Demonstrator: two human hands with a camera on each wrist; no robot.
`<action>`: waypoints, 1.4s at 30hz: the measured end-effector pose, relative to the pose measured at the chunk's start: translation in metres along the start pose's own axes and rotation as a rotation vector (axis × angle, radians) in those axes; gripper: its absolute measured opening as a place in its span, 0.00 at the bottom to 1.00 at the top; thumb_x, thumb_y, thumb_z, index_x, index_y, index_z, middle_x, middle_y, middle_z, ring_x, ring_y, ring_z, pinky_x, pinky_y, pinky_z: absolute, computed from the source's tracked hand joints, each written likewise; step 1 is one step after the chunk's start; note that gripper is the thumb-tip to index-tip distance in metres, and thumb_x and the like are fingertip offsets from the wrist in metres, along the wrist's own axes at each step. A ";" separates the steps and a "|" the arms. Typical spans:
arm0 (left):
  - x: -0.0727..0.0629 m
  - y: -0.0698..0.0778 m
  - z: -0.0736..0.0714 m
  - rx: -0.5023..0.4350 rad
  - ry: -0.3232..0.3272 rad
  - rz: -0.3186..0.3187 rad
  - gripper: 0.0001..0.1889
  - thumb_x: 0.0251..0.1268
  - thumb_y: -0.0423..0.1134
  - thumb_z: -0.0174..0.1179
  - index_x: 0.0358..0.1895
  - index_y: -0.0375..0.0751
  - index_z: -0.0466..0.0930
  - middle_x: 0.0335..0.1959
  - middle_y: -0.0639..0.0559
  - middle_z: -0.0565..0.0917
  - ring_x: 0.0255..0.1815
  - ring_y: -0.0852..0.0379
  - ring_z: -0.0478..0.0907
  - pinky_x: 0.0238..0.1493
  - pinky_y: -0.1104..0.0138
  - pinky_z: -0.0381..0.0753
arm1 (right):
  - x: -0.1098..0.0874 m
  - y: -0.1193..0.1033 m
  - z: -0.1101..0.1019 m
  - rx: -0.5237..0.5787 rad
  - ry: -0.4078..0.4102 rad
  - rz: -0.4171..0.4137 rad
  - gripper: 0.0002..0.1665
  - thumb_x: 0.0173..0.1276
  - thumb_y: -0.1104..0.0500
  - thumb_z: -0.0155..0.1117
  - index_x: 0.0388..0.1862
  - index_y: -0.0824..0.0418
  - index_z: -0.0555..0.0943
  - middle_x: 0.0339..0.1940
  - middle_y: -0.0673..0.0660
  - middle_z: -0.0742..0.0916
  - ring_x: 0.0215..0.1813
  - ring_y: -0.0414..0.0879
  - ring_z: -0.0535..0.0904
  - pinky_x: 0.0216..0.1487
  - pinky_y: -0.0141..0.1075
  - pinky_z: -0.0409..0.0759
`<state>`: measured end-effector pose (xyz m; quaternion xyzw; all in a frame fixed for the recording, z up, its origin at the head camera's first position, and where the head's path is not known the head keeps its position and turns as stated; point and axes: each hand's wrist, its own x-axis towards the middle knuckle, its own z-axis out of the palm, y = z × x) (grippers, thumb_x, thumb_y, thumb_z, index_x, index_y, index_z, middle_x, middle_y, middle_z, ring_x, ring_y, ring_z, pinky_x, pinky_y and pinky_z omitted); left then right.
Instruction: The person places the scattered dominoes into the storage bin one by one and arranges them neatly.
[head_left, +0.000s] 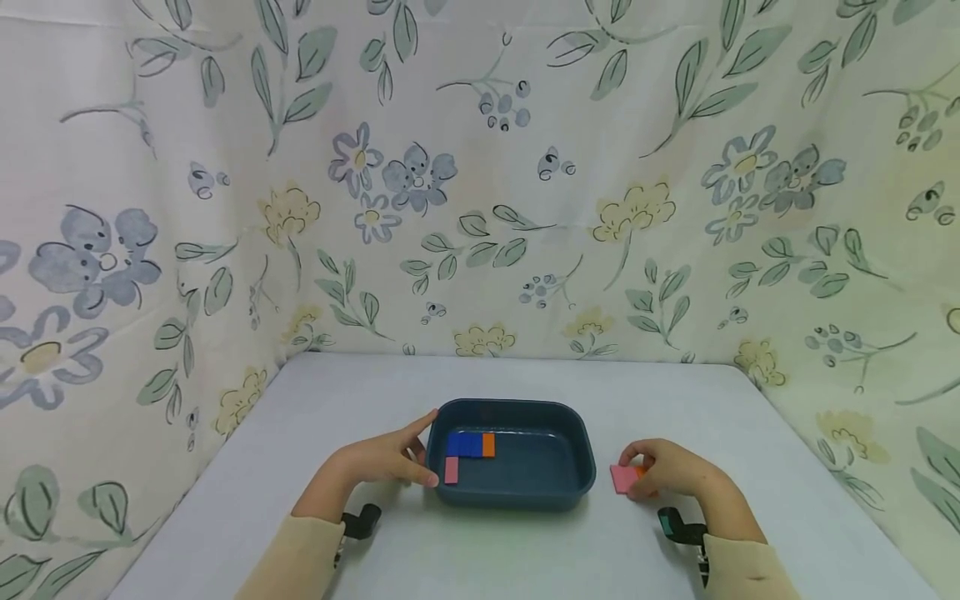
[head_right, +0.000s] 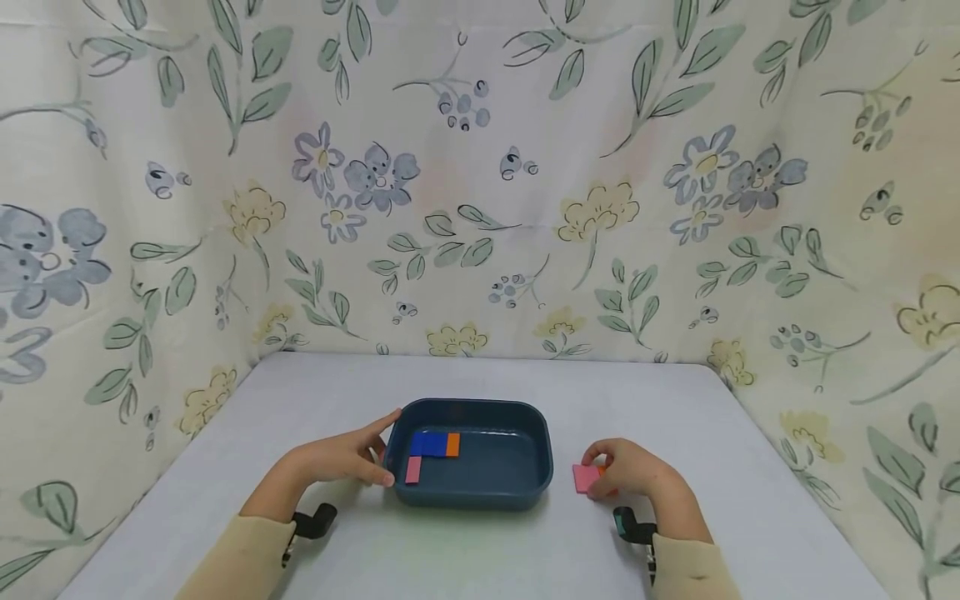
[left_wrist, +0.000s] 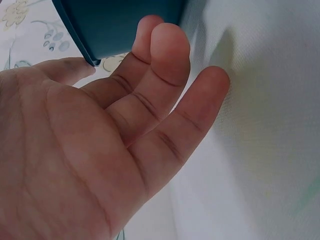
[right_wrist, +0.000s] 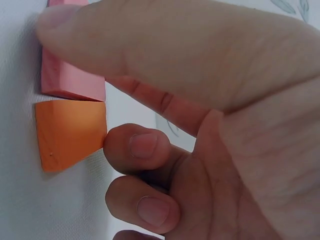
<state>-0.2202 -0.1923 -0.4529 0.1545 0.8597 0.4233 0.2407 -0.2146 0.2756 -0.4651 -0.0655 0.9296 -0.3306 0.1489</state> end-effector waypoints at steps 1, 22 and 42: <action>0.000 0.000 0.000 0.000 0.000 0.002 0.58 0.55 0.48 0.76 0.83 0.54 0.42 0.47 0.46 0.74 0.45 0.49 0.75 0.47 0.51 0.72 | 0.000 0.000 0.000 -0.002 0.005 -0.002 0.23 0.49 0.61 0.83 0.44 0.55 0.84 0.31 0.57 0.75 0.36 0.51 0.70 0.33 0.42 0.64; 0.000 -0.006 -0.001 -0.048 -0.025 0.031 0.57 0.58 0.45 0.74 0.83 0.53 0.41 0.47 0.44 0.74 0.40 0.49 0.77 0.42 0.55 0.72 | -0.011 -0.033 -0.014 -0.104 0.131 -0.017 0.24 0.53 0.50 0.81 0.49 0.55 0.85 0.56 0.68 0.81 0.57 0.63 0.75 0.53 0.60 0.75; 0.000 -0.004 0.000 -0.031 -0.015 0.023 0.57 0.58 0.46 0.74 0.83 0.55 0.41 0.47 0.45 0.74 0.39 0.49 0.77 0.42 0.54 0.71 | -0.001 -0.016 -0.005 -0.110 0.039 0.021 0.22 0.54 0.55 0.80 0.46 0.53 0.82 0.48 0.63 0.80 0.45 0.55 0.74 0.43 0.54 0.75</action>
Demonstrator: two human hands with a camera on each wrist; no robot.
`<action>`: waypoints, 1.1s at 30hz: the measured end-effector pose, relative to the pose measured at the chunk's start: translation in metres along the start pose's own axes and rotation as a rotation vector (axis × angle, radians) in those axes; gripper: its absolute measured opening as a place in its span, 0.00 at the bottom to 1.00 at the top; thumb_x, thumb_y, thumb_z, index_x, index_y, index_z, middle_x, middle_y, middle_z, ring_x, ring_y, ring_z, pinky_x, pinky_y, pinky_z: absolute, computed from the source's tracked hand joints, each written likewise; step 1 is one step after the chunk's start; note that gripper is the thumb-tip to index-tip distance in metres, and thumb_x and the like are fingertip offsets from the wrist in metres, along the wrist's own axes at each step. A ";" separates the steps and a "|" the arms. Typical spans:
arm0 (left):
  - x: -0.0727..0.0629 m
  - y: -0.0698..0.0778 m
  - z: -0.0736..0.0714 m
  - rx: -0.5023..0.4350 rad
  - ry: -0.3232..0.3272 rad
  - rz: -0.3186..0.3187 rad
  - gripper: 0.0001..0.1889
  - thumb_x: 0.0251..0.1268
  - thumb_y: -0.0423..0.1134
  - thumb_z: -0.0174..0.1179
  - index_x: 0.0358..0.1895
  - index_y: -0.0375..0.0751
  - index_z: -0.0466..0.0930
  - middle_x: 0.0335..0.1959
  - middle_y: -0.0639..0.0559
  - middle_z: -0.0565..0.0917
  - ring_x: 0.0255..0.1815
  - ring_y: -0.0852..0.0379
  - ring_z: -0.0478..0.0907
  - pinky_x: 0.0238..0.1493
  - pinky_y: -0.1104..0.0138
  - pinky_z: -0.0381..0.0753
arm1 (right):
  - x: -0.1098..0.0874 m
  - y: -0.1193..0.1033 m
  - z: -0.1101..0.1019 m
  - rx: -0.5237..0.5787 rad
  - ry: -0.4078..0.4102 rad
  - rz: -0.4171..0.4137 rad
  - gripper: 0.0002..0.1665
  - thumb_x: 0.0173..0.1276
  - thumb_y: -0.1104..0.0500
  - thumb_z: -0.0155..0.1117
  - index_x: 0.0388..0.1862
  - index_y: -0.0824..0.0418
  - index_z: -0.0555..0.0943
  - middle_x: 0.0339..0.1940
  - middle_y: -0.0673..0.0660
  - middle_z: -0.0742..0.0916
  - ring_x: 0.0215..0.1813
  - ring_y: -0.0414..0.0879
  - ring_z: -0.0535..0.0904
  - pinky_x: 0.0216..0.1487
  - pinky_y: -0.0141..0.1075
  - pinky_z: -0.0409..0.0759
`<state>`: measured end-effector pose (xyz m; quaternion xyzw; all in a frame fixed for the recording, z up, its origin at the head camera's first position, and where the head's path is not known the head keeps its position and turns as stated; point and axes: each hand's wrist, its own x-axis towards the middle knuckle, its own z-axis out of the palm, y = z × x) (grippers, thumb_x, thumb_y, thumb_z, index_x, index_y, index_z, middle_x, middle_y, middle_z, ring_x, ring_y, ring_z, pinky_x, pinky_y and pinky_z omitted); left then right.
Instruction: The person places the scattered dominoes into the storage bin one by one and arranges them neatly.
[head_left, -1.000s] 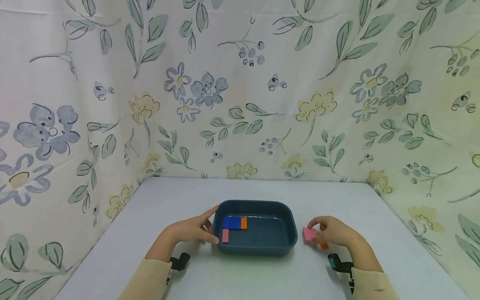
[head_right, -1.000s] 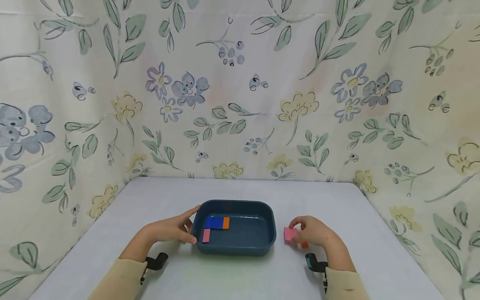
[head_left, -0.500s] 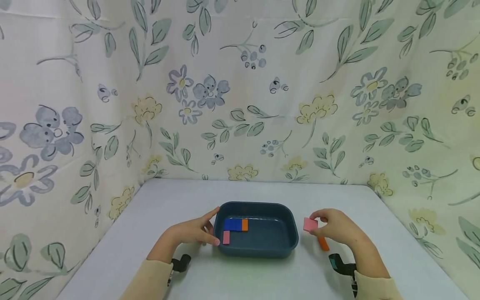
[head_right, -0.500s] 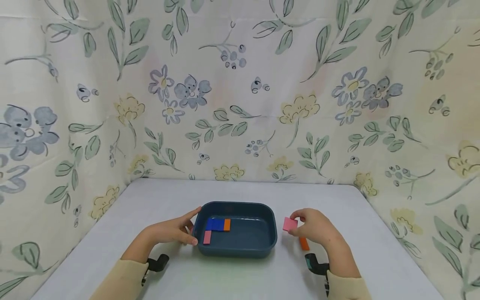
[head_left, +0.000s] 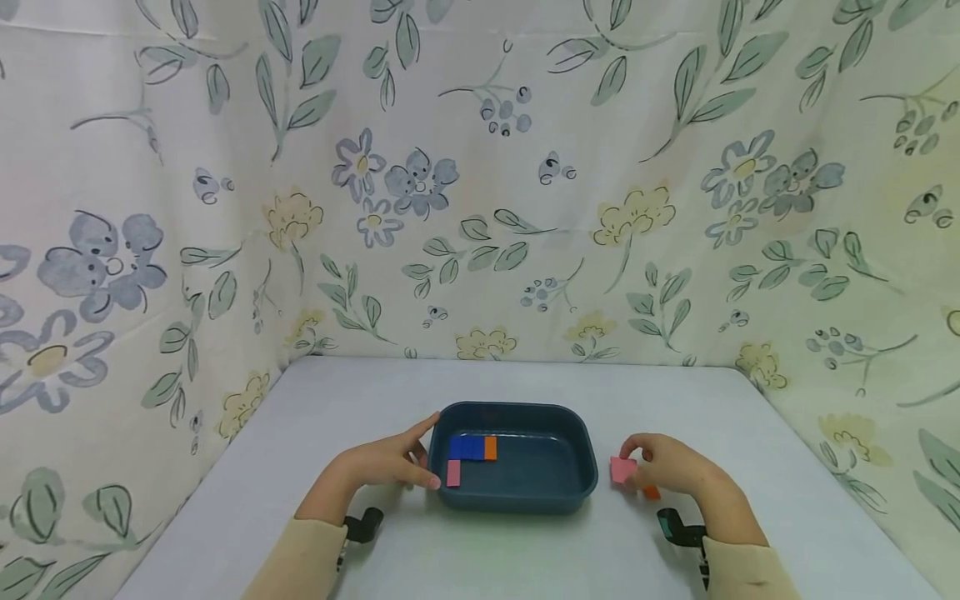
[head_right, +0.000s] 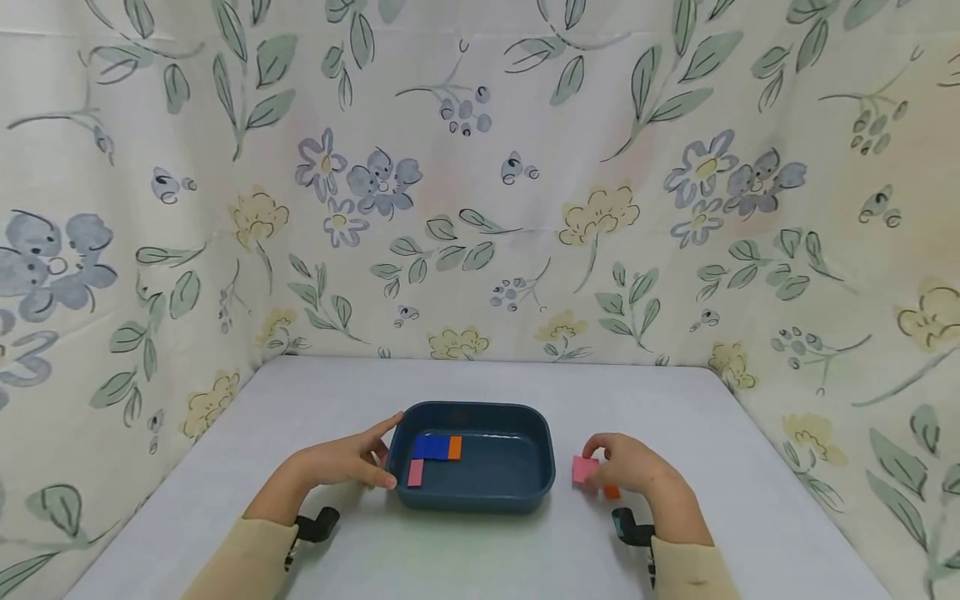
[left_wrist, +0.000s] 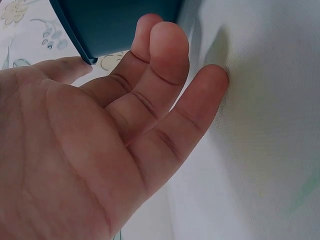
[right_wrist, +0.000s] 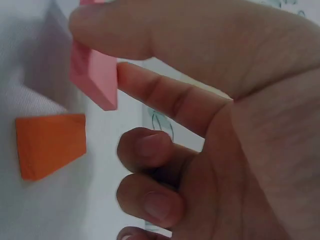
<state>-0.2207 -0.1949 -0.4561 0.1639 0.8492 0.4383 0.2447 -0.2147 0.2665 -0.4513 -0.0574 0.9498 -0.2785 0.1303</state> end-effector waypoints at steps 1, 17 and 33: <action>0.000 0.000 0.000 -0.004 -0.002 0.001 0.57 0.58 0.46 0.74 0.83 0.55 0.40 0.47 0.44 0.74 0.39 0.49 0.77 0.42 0.54 0.72 | 0.000 0.001 0.001 0.004 -0.011 0.000 0.22 0.54 0.55 0.80 0.46 0.53 0.82 0.46 0.62 0.80 0.44 0.55 0.74 0.42 0.53 0.75; -0.003 0.003 -0.002 -0.002 -0.003 0.004 0.57 0.58 0.46 0.74 0.83 0.53 0.40 0.47 0.44 0.74 0.40 0.49 0.77 0.44 0.54 0.72 | 0.003 0.006 0.006 0.025 -0.067 0.022 0.23 0.53 0.56 0.81 0.47 0.52 0.81 0.38 0.59 0.77 0.41 0.53 0.73 0.38 0.47 0.71; 0.001 0.002 -0.001 -0.006 -0.001 -0.005 0.57 0.58 0.46 0.75 0.83 0.54 0.40 0.47 0.44 0.74 0.41 0.49 0.76 0.43 0.54 0.73 | -0.007 -0.008 -0.009 0.046 0.025 -0.042 0.23 0.56 0.51 0.80 0.50 0.51 0.83 0.63 0.69 0.77 0.63 0.68 0.72 0.55 0.64 0.73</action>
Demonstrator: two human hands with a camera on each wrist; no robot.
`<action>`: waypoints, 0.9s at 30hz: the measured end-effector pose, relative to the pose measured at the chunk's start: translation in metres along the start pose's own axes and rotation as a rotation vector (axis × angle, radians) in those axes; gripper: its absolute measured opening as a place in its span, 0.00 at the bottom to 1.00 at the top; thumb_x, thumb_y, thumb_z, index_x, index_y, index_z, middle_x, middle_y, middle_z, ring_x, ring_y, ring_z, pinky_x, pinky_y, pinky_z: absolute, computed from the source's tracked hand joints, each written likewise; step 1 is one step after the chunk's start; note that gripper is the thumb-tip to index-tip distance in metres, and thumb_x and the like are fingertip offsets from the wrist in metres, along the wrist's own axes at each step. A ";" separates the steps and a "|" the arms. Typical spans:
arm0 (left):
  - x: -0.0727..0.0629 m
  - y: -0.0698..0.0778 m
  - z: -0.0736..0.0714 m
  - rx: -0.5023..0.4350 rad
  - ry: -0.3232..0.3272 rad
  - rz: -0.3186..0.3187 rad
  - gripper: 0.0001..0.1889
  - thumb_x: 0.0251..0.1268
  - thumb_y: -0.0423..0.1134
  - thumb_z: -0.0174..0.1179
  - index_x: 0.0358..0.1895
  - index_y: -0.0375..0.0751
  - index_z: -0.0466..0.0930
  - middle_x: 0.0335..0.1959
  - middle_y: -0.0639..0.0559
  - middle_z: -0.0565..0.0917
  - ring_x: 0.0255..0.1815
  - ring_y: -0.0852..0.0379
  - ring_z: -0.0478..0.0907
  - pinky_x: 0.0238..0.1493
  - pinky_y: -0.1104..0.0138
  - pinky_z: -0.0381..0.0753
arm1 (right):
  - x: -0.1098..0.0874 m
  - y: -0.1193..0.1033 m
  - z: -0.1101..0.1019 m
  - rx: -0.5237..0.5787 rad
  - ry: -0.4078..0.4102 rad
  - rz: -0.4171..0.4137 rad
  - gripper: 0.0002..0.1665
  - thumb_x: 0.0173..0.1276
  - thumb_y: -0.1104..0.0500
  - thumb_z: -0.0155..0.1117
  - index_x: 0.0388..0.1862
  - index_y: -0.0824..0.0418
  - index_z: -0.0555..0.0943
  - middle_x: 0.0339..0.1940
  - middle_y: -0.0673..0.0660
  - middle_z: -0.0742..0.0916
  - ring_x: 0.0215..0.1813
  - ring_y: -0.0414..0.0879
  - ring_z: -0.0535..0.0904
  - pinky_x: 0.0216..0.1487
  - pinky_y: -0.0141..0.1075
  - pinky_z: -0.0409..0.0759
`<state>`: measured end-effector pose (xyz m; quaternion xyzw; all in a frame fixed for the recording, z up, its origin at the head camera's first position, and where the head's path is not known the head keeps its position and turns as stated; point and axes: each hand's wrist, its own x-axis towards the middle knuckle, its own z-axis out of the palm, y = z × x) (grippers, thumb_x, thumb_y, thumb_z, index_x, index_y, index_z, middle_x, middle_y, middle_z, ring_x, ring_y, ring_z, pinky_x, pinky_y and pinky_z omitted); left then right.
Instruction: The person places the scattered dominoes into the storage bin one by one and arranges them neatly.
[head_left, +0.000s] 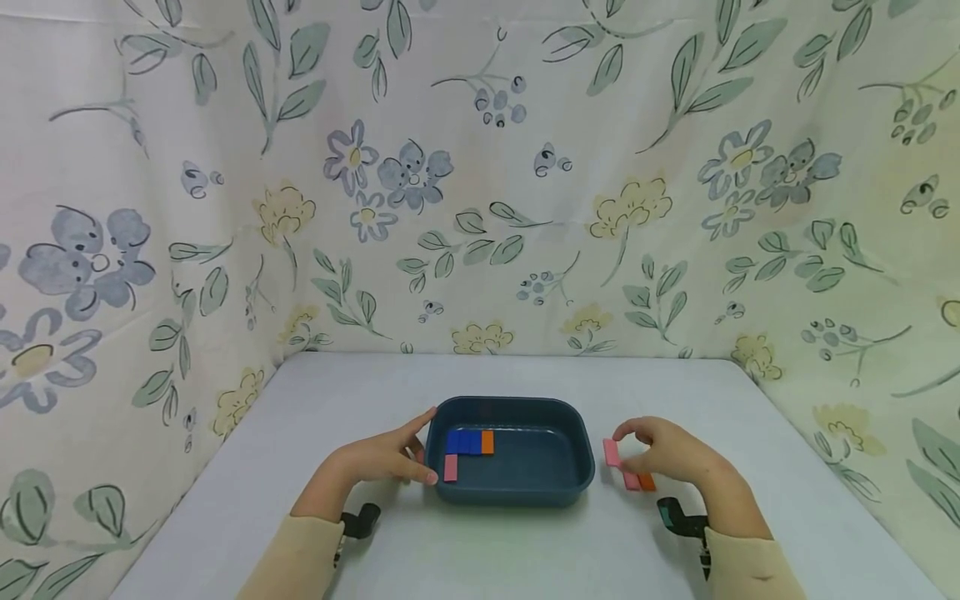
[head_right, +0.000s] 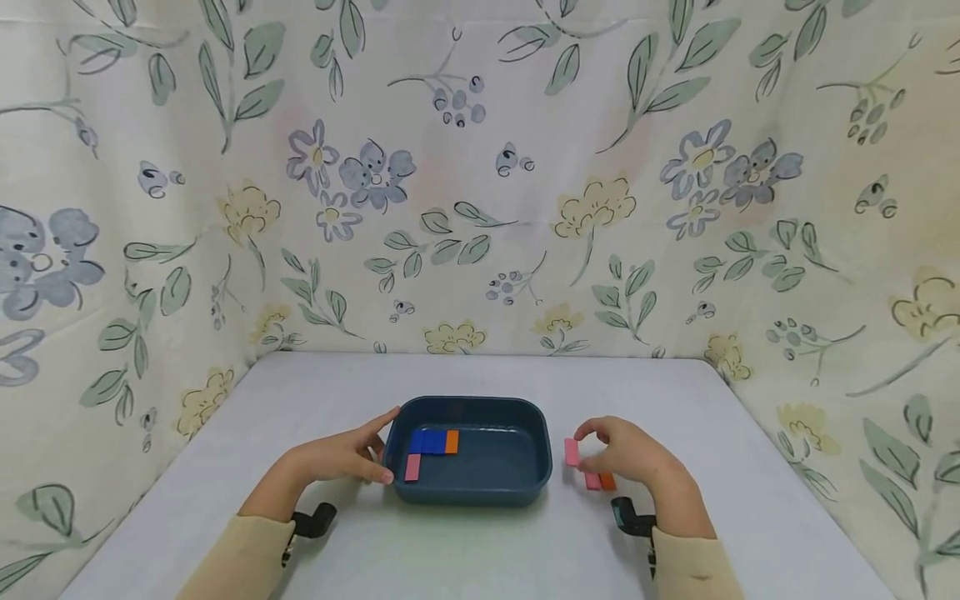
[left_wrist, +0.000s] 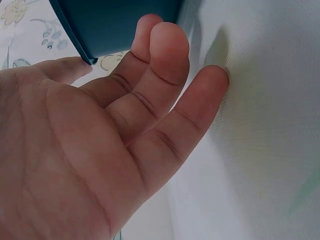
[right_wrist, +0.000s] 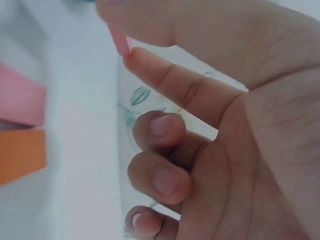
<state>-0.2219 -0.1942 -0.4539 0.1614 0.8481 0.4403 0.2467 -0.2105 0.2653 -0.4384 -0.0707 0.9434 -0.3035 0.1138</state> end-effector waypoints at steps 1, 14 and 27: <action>0.000 0.000 0.000 0.001 0.001 -0.001 0.57 0.58 0.46 0.75 0.83 0.54 0.41 0.47 0.44 0.74 0.41 0.49 0.76 0.43 0.55 0.73 | -0.001 -0.002 -0.001 0.005 0.010 -0.011 0.24 0.56 0.51 0.80 0.50 0.51 0.83 0.63 0.68 0.78 0.63 0.67 0.71 0.55 0.64 0.73; -0.002 0.000 0.000 -0.002 -0.007 0.009 0.57 0.58 0.46 0.74 0.83 0.53 0.40 0.47 0.44 0.74 0.39 0.49 0.77 0.42 0.55 0.73 | -0.016 -0.052 0.000 0.035 0.088 -0.193 0.23 0.56 0.49 0.80 0.51 0.50 0.87 0.46 0.50 0.83 0.57 0.58 0.77 0.54 0.53 0.77; -0.001 -0.002 0.001 0.014 0.009 -0.002 0.57 0.57 0.48 0.75 0.83 0.54 0.42 0.45 0.45 0.74 0.39 0.50 0.75 0.42 0.54 0.71 | 0.001 -0.090 0.036 -0.018 0.061 -0.198 0.21 0.56 0.54 0.81 0.50 0.49 0.88 0.48 0.52 0.85 0.47 0.52 0.77 0.48 0.47 0.79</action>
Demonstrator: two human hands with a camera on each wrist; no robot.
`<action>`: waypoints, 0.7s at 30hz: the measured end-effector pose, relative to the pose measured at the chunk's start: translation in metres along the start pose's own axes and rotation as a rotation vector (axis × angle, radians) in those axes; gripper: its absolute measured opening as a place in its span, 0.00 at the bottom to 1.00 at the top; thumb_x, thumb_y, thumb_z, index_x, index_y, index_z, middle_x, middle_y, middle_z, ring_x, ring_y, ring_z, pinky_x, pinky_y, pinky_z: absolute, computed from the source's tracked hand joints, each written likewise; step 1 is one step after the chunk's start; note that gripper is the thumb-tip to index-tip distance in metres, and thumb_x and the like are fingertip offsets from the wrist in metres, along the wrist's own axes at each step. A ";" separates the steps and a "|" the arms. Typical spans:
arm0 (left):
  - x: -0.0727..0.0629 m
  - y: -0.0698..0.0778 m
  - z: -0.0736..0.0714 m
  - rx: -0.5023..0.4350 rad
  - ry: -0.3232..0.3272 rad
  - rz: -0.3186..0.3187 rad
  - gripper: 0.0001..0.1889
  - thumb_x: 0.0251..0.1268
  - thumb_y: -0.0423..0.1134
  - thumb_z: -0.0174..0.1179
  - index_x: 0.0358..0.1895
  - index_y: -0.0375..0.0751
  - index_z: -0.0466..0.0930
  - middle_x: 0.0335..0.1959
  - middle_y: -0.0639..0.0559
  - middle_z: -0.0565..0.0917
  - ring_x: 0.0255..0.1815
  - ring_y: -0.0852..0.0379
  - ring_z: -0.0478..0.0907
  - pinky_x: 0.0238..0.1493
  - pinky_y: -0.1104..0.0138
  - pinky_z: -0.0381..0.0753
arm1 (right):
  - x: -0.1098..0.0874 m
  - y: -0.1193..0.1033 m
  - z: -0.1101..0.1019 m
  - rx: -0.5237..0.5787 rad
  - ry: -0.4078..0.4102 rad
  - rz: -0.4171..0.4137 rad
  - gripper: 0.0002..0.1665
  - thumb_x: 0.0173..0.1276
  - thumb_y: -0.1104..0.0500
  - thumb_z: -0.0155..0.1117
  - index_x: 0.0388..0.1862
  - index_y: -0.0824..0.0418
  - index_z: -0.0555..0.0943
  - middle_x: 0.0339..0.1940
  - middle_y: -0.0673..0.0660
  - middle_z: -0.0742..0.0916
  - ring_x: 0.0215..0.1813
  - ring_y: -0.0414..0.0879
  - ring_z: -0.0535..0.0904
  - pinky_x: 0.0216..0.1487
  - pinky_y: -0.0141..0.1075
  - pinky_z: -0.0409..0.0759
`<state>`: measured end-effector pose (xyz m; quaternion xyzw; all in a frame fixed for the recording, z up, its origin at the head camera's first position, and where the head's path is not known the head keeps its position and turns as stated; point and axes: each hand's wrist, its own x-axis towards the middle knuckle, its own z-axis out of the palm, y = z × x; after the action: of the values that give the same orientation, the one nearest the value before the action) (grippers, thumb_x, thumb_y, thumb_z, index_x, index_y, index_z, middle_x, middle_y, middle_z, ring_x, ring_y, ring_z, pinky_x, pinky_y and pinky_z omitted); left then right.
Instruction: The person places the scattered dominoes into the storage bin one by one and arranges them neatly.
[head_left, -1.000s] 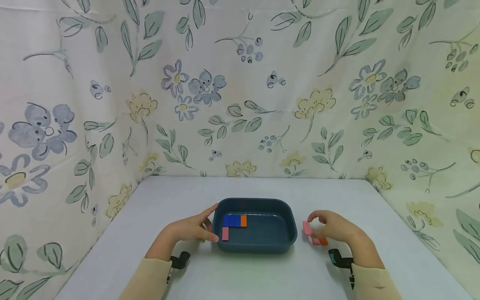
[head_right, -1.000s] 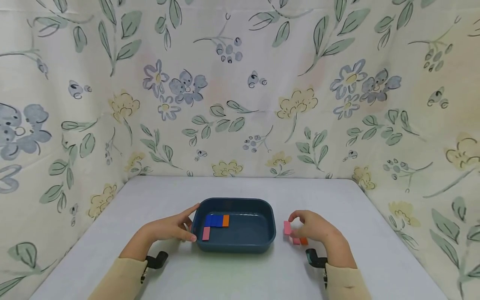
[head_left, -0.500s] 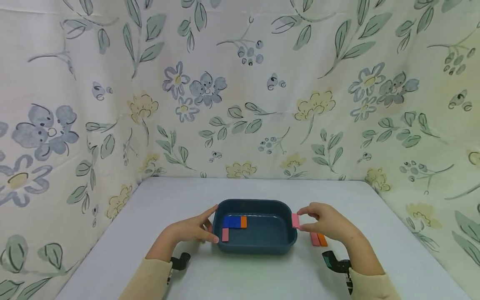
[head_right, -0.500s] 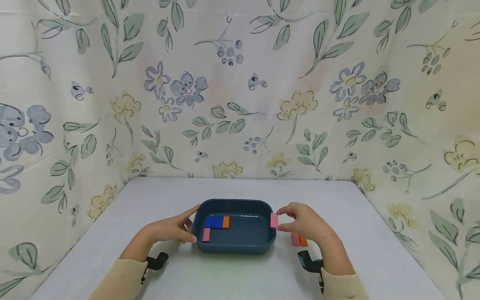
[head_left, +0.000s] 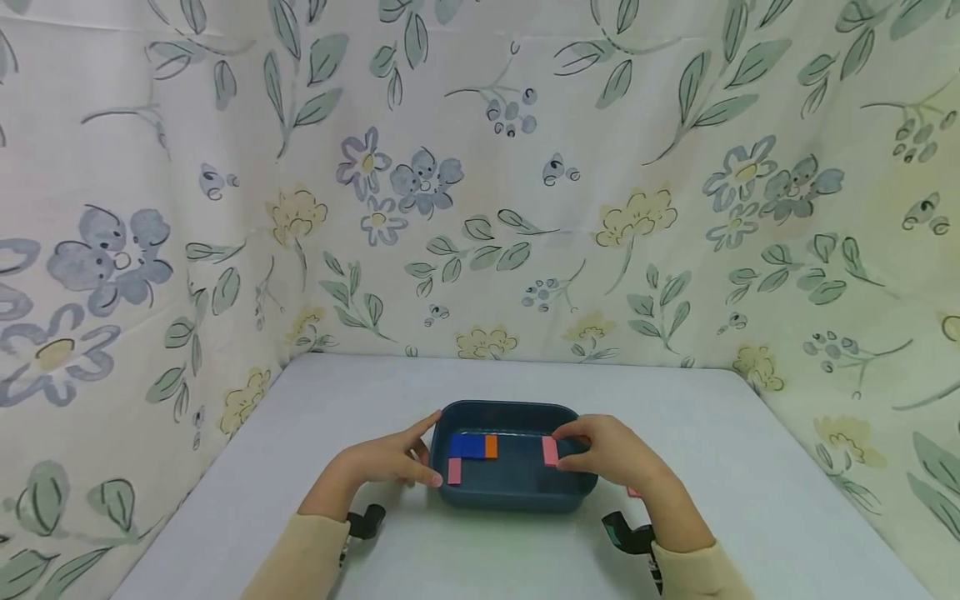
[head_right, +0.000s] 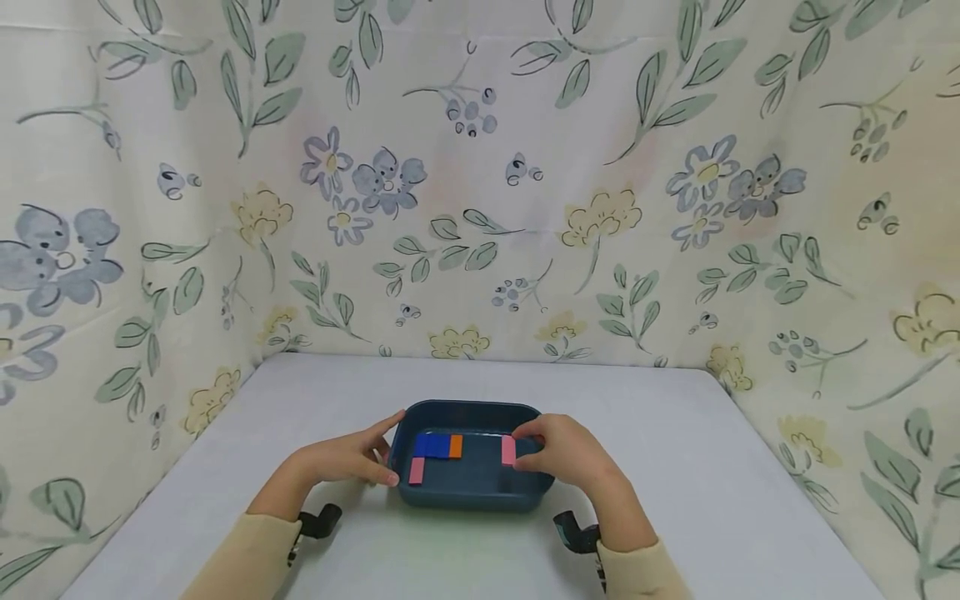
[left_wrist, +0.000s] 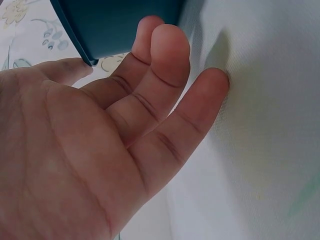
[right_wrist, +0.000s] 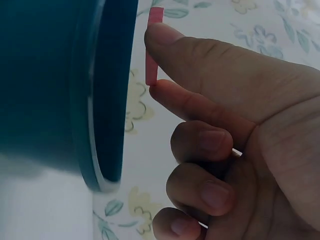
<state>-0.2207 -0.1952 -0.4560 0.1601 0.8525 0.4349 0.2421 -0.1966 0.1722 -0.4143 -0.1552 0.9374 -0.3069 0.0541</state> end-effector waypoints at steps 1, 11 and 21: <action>0.000 0.000 0.000 0.003 0.003 0.003 0.57 0.56 0.48 0.75 0.83 0.54 0.42 0.45 0.45 0.74 0.39 0.50 0.75 0.42 0.54 0.71 | 0.002 -0.002 0.003 -0.010 0.001 -0.006 0.21 0.56 0.53 0.81 0.50 0.48 0.88 0.49 0.52 0.85 0.48 0.51 0.78 0.49 0.47 0.79; 0.000 -0.002 0.000 0.007 0.001 0.006 0.58 0.56 0.49 0.75 0.83 0.54 0.42 0.45 0.45 0.74 0.40 0.49 0.74 0.40 0.56 0.71 | 0.019 -0.020 0.041 -0.118 -0.010 -0.107 0.20 0.56 0.48 0.80 0.48 0.48 0.89 0.39 0.45 0.84 0.41 0.44 0.75 0.42 0.44 0.77; -0.002 0.002 -0.002 0.007 -0.003 -0.011 0.57 0.58 0.48 0.74 0.83 0.55 0.42 0.45 0.46 0.75 0.39 0.50 0.76 0.42 0.54 0.71 | 0.033 -0.033 0.080 -0.170 0.027 -0.161 0.20 0.57 0.49 0.79 0.47 0.54 0.90 0.33 0.47 0.85 0.34 0.43 0.76 0.34 0.39 0.75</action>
<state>-0.2202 -0.1962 -0.4527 0.1568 0.8545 0.4301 0.2454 -0.2033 0.0916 -0.4594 -0.2299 0.9452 -0.2317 0.0031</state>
